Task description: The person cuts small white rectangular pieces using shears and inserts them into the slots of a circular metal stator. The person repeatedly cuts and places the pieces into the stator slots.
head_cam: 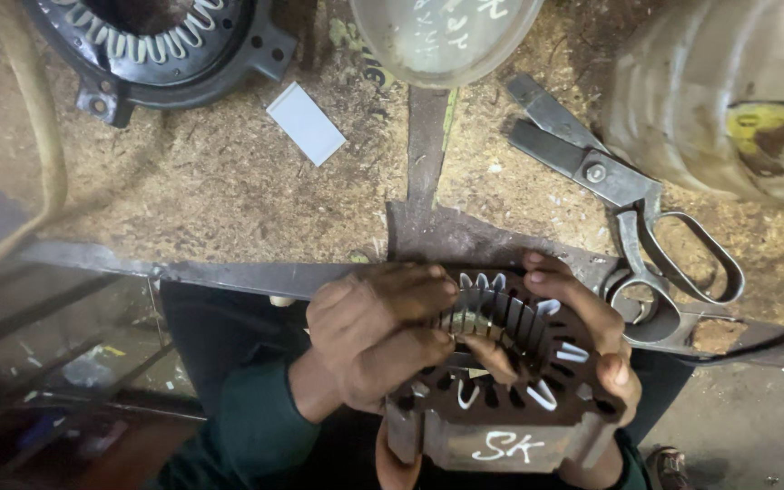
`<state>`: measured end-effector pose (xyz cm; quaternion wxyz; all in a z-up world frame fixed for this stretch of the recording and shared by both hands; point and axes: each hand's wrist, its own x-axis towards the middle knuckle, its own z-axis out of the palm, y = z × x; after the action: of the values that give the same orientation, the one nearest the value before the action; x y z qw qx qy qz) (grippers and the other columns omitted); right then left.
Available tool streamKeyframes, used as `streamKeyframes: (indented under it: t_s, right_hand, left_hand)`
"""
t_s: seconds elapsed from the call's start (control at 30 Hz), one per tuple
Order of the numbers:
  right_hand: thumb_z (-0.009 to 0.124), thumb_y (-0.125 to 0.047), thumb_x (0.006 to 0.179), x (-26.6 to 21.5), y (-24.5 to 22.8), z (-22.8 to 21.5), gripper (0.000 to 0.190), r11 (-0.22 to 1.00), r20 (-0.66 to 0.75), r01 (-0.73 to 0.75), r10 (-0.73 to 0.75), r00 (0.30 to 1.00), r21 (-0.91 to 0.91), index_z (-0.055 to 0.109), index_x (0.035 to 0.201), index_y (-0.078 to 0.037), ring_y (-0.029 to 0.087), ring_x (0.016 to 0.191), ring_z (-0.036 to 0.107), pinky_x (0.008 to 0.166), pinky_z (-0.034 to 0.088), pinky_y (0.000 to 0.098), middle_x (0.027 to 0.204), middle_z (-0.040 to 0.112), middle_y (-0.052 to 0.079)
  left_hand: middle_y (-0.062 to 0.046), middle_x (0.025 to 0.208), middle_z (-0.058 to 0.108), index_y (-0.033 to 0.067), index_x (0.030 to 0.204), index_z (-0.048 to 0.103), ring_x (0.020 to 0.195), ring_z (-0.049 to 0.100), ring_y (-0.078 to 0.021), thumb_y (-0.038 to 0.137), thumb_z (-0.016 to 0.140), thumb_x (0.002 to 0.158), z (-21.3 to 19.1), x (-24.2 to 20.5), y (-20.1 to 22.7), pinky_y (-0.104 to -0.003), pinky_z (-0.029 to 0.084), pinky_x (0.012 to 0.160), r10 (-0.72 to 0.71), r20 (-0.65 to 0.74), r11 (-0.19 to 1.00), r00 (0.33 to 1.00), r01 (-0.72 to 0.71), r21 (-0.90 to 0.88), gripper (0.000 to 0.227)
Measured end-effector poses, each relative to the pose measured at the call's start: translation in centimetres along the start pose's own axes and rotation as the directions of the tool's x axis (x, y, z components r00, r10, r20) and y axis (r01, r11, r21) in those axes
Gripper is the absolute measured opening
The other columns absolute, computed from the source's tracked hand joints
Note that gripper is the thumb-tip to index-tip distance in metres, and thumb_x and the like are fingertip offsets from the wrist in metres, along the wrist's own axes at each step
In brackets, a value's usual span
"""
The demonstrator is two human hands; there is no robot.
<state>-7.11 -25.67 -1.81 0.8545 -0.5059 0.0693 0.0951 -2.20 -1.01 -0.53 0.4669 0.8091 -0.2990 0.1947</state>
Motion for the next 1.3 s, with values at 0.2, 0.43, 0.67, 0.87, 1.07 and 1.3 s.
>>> streamKeyframes:
  t_s: [0.2, 0.43, 0.67, 0.87, 1.07, 1.3]
  right_hand:
    - [0.057, -0.048, 0.103, 0.0, 0.5, -0.5, 0.080, 0.985, 0.010, -0.075, 0.074, 0.997, 0.157, 0.042, 0.142, 0.020, 0.057, 0.115, 0.059, 0.095, 0.055, 0.0625, 0.138, 0.049, 0.045]
    - [0.056, -0.044, 0.110, 1.4, 1.1, 0.4, 0.067, 0.994, -0.095, 0.098, -0.093, 0.991, 0.050, 0.052, 0.137, 0.017, 0.039, 0.141, 0.057, 0.124, 0.049, 0.0490, 0.143, 0.056, 0.033]
    - [0.089, -0.023, 0.081, 2.4, -2.2, 4.6, 0.090, 0.180, 0.385, 0.489, -0.413, 0.825, -0.854, 0.029, 0.146, -0.011, 0.030, 0.123, 0.067, 0.107, 0.056, 0.0411, 0.137, 0.059, 0.017]
    - [0.092, -0.023, 0.078, 1.3, -2.4, 5.1, 0.118, -0.011, 0.385, 0.423, -0.441, 0.811, -0.906, 0.012, 0.159, 0.005, 0.034, 0.120, 0.070, 0.102, 0.057, 0.0368, 0.146, 0.058, 0.023]
    - [0.090, -0.020, 0.084, 0.9, -1.4, 5.4, 0.116, 0.057, 0.355, 0.446, -0.520, 0.777, -0.893, 0.009, 0.163, 0.003, 0.032, 0.119, 0.072, 0.105, 0.059, 0.0375, 0.140, 0.060, 0.021]
    - [0.092, -0.035, 0.085, 0.9, 0.3, 5.5, 0.125, -0.029, 0.310, 0.366, -0.595, 0.741, -0.930, 0.003, 0.161, 0.008, 0.044, 0.134, 0.057, 0.116, 0.051, 0.0429, 0.152, 0.035, 0.034]
  left_hand:
    - [-0.010, 0.116, 0.075, 0.0152, 0.095, 0.070, 0.111, 0.076, -0.0298, 0.043, 0.062, 0.096, 0.7, -0.5, 0.0, -0.034, 0.060, 0.088, -0.050, -0.034, 0.998, 0.998, 0.049, -0.041, 0.029]
    - [-0.010, 0.109, 0.076, 0.0144, 0.098, 0.067, 0.103, 0.077, -0.0288, 0.041, 0.063, 0.095, 1.0, -0.2, 0.3, -0.034, 0.059, 0.078, -0.083, -0.082, 0.997, 0.993, 0.083, -0.008, 0.027]
    - [-0.015, 0.103, 0.074, 0.0025, 0.109, 0.062, 0.088, 0.075, -0.0280, 0.073, 0.039, 0.102, 1.8, 0.2, -0.1, -0.038, 0.059, 0.072, -0.053, -0.231, 0.997, 0.971, 0.040, -0.061, 0.074]
    - [-0.015, 0.098, 0.073, 0.0011, 0.109, 0.065, 0.085, 0.076, -0.0311, 0.071, 0.017, 0.107, 4.0, -0.1, -0.7, -0.038, 0.061, 0.067, -0.066, -0.399, 0.989, 0.914, 0.114, 0.096, 0.085]
    - [-0.018, 0.099, 0.069, -0.0004, 0.111, 0.064, 0.084, 0.073, -0.0362, 0.068, 0.016, 0.110, 3.1, 0.2, 0.8, -0.042, 0.057, 0.067, -0.128, -0.389, 0.981, 0.912, 0.173, 0.083, 0.084]
    - [-0.017, 0.098, 0.068, 0.0013, 0.114, 0.063, 0.088, 0.072, -0.0380, 0.069, 0.020, 0.111, 3.3, 0.3, 1.1, -0.042, 0.056, 0.071, -0.153, -0.396, 0.978, 0.905, 0.196, 0.072, 0.080]
